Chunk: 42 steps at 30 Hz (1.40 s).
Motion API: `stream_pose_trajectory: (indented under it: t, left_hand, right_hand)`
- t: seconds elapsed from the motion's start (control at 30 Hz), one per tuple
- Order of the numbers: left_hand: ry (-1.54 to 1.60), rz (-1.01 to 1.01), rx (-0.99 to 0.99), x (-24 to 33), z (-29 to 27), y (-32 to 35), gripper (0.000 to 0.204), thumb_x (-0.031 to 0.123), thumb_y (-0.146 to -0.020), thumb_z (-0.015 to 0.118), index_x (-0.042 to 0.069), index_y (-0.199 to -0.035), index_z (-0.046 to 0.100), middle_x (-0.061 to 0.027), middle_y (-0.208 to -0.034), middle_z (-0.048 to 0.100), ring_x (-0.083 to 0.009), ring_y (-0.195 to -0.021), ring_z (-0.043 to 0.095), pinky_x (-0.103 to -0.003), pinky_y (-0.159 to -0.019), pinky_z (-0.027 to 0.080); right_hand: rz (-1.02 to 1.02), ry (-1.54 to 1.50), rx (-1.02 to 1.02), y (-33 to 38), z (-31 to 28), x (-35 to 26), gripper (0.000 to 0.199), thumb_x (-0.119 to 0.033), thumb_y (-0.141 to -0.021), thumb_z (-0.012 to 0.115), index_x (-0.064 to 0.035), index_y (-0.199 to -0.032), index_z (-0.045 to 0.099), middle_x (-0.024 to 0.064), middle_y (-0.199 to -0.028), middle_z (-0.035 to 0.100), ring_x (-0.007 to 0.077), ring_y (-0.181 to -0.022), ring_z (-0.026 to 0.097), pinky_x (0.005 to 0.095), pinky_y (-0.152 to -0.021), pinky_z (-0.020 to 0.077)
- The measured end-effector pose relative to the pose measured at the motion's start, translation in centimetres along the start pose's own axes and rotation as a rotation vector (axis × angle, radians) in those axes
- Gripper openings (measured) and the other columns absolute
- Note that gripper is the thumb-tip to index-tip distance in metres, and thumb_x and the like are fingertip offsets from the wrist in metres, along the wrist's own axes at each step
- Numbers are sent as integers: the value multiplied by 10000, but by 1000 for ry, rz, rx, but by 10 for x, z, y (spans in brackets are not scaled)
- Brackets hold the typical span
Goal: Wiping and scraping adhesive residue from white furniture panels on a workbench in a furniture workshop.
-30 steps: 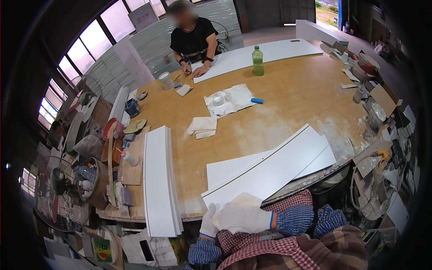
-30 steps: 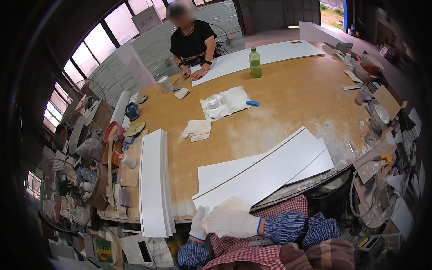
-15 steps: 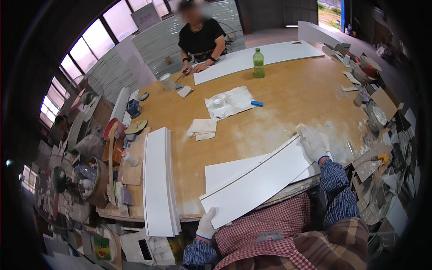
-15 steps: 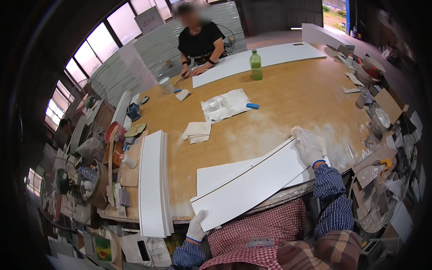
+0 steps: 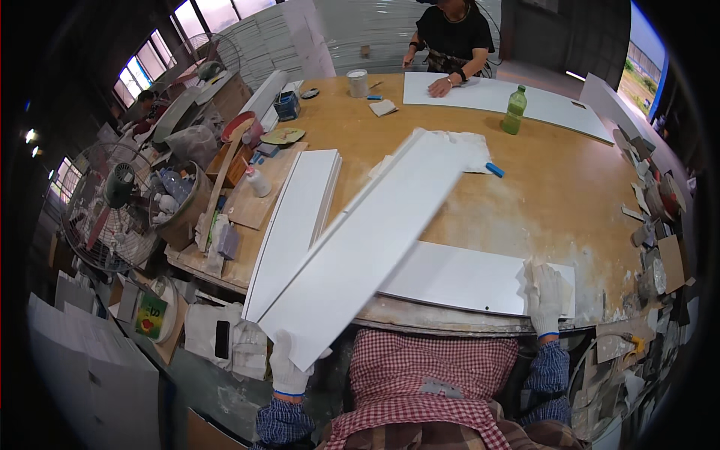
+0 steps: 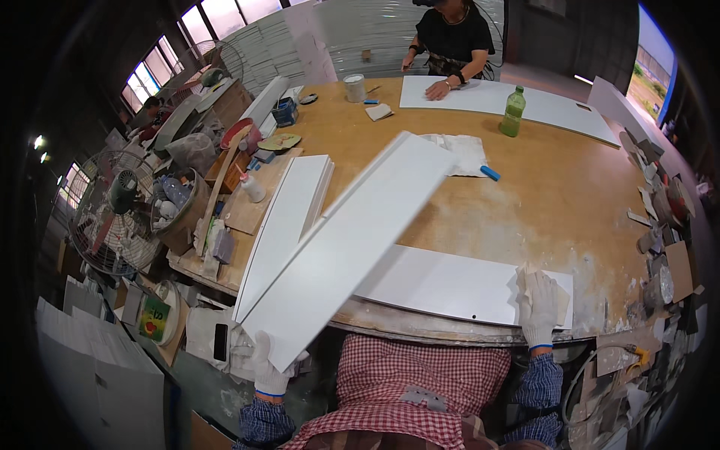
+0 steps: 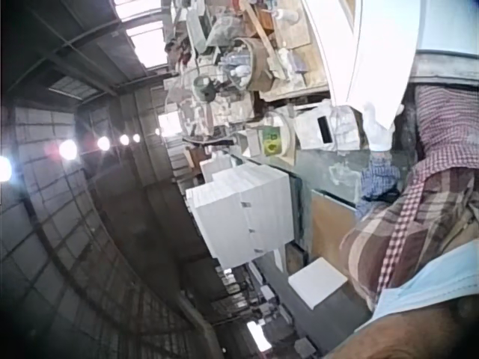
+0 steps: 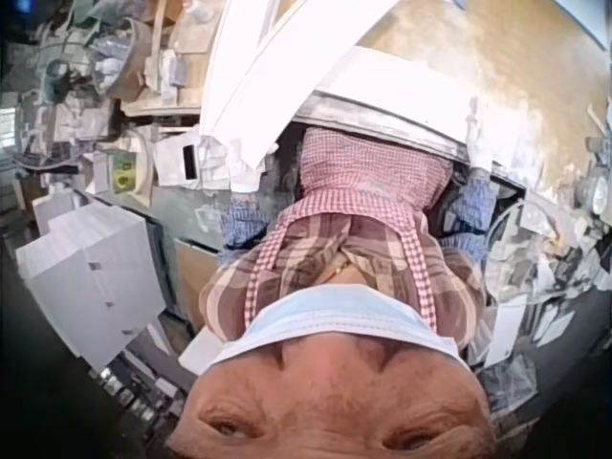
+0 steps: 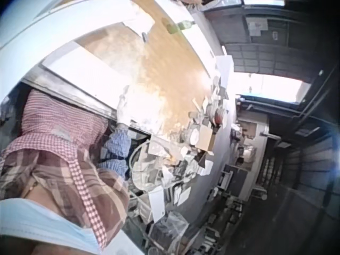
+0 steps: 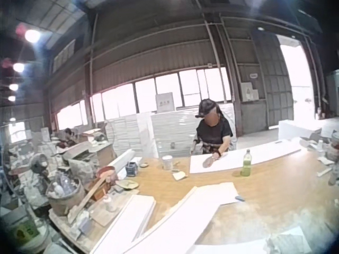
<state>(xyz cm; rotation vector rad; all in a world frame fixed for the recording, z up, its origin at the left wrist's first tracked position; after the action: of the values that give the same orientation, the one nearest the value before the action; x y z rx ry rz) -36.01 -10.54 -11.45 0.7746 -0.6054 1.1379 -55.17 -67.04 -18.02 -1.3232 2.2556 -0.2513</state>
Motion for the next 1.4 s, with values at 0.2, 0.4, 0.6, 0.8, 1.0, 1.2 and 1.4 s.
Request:
stream_pose_trajectory:
  t: [0.2, 0.4, 0.6, 0.8, 1.0, 1.2, 1.4]
  left_hand:
    - [24, 170, 143, 14, -21, -28, 564, 408, -1097, 553, 28, -1500, 452, -162, -1369, 636, -322, -1158, 703, -505, -829, 685]
    - [126, 258, 161, 26, -42, -56, 509, 371, -1101, 564, 30, -1471, 489, -141, -1370, 629, -310, -1190, 683, -496, -865, 673]
    - [172, 194, 161, 23, -47, -78, 513, 348, -1080, 616, 51, -1480, 494, -119, -1384, 626, -310, -1197, 674, -508, -893, 661]
    - [168, 214, 222, 19, -55, -74, 533, 367, -1066, 641, 66, -1483, 502, -110, -1399, 623, -317, -1236, 645, -539, -946, 631]
    - [107, 176, 285, 24, -45, -61, 509, 408, -1048, 661, 68, -1412, 557, -94, -1340, 660, -263, -1136, 688, -457, -895, 662]
    - [70, 141, 262, 24, -64, -64, 586, 438, -1055, 639, 75, -1492, 494, -118, -1404, 621, -343, -1206, 657, -561, -957, 615]
    - [-61, 52, 326, 41, -60, -59, 545, 437, -1052, 645, 70, -1438, 527, -110, -1313, 658, -279, -1099, 701, -424, -827, 672]
  right_hand:
    - [-18, 39, -28, -3, -8, -11, 685, -176, -886, 731, -4, -1511, 507, 261, -1573, 480, 453, -1466, 424, 527, -1282, 258]
    - [-43, 83, 1, 3, -3, -4, 672, -176, -897, 712, -2, -1512, 504, 266, -1570, 478, 469, -1454, 426, 532, -1280, 258]
    - [-46, 91, 29, 2, -3, -7, 599, -162, -926, 686, 10, -1480, 537, 262, -1552, 501, 461, -1448, 439, 537, -1269, 283]
    - [-69, 110, 41, -3, -10, -20, 564, -158, -939, 676, 18, -1461, 555, 261, -1528, 527, 450, -1435, 463, 527, -1263, 301]
    - [-32, 100, 27, 0, -12, -19, 564, -160, -946, 670, 25, -1466, 550, 262, -1535, 521, 450, -1443, 453, 522, -1267, 294]
    - [-40, 124, 28, 0, -7, -14, 563, -178, -958, 660, 28, -1469, 546, 267, -1545, 509, 452, -1450, 444, 522, -1270, 286]
    - [-35, 142, 16, -1, -6, -14, 556, -174, -959, 662, 29, -1464, 549, 263, -1539, 517, 450, -1445, 449, 520, -1270, 287]
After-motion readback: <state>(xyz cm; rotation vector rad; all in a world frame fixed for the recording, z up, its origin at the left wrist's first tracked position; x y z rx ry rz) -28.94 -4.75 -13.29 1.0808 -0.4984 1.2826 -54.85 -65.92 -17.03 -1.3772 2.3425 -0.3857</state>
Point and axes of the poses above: each hand's wrist, its own y-axis away from the middle knuckle, its own z-axis out of the palm, x = y × z, the point moved 6 cm from there along -y, towards the middle knuckle
